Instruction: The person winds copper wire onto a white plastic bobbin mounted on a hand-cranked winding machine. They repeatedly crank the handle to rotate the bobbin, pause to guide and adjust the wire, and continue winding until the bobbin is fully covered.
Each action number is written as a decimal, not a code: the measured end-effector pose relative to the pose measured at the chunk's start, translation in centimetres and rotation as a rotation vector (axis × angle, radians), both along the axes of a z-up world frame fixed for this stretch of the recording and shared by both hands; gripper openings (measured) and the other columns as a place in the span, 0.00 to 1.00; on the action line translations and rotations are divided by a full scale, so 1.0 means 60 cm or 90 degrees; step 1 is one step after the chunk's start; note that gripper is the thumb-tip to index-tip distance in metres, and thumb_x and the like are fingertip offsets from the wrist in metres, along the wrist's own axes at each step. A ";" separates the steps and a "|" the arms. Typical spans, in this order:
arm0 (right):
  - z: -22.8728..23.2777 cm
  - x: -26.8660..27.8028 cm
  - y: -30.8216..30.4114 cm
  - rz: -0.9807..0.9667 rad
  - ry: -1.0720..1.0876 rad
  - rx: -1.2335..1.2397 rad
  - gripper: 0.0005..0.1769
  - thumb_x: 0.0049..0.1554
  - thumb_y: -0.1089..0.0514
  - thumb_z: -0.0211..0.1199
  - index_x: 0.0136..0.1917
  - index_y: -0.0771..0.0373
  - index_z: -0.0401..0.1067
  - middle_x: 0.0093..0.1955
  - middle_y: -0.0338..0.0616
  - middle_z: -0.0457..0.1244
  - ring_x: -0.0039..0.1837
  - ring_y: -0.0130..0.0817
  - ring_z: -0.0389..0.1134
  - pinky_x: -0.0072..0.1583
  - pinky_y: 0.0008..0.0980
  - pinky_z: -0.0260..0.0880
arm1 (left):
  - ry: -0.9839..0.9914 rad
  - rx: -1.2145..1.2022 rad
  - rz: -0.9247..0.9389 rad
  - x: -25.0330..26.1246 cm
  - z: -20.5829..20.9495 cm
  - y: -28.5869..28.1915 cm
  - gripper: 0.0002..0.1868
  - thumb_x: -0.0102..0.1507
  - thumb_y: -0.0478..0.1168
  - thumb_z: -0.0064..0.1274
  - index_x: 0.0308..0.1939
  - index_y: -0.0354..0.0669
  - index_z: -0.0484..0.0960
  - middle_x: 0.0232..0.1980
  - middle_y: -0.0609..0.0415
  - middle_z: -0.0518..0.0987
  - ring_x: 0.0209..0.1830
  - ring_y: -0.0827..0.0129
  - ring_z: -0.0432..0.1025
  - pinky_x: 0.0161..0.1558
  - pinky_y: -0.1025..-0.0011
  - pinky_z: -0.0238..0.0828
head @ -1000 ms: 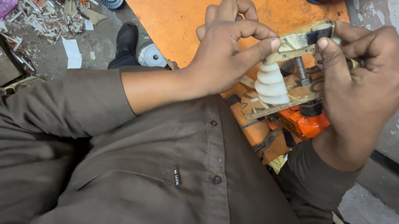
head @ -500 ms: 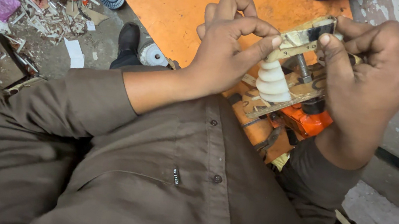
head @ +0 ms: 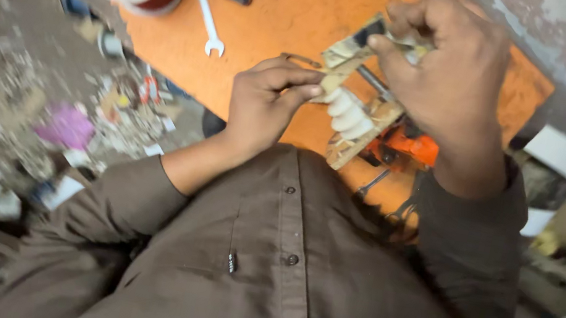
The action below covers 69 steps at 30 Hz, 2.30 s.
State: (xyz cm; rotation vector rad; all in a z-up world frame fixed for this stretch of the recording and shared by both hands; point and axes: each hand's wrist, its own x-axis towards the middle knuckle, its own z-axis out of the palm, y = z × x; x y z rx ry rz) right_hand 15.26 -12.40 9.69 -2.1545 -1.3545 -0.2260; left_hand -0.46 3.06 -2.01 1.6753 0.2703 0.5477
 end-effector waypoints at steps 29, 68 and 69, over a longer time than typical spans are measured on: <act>-0.321 -0.187 -0.065 -0.293 0.954 0.573 0.17 0.73 0.50 0.49 0.49 0.64 0.68 0.34 0.31 0.54 0.32 0.21 0.50 0.33 0.25 0.49 | 0.007 0.003 -0.005 0.004 -0.028 0.017 0.06 0.62 0.30 0.65 0.42 0.32 0.86 0.41 0.50 0.83 0.43 0.71 0.78 0.48 0.75 0.75; -0.345 -0.296 -0.218 -0.696 0.306 -0.113 0.12 0.55 0.51 0.69 0.42 0.63 0.78 0.43 0.51 0.68 0.43 0.49 0.71 0.46 0.46 0.71 | 0.319 0.695 -0.203 0.025 0.114 0.238 0.11 0.70 0.38 0.56 0.55 0.42 0.80 0.53 0.42 0.81 0.48 0.43 0.76 0.46 0.52 0.71; -0.358 -0.298 -0.224 -0.720 0.246 -0.148 0.15 0.56 0.48 0.70 0.40 0.63 0.78 0.44 0.54 0.68 0.45 0.54 0.71 0.47 0.49 0.71 | 0.371 0.733 -0.172 0.030 0.114 0.234 0.13 0.70 0.39 0.56 0.58 0.42 0.79 0.57 0.43 0.81 0.49 0.43 0.76 0.47 0.51 0.71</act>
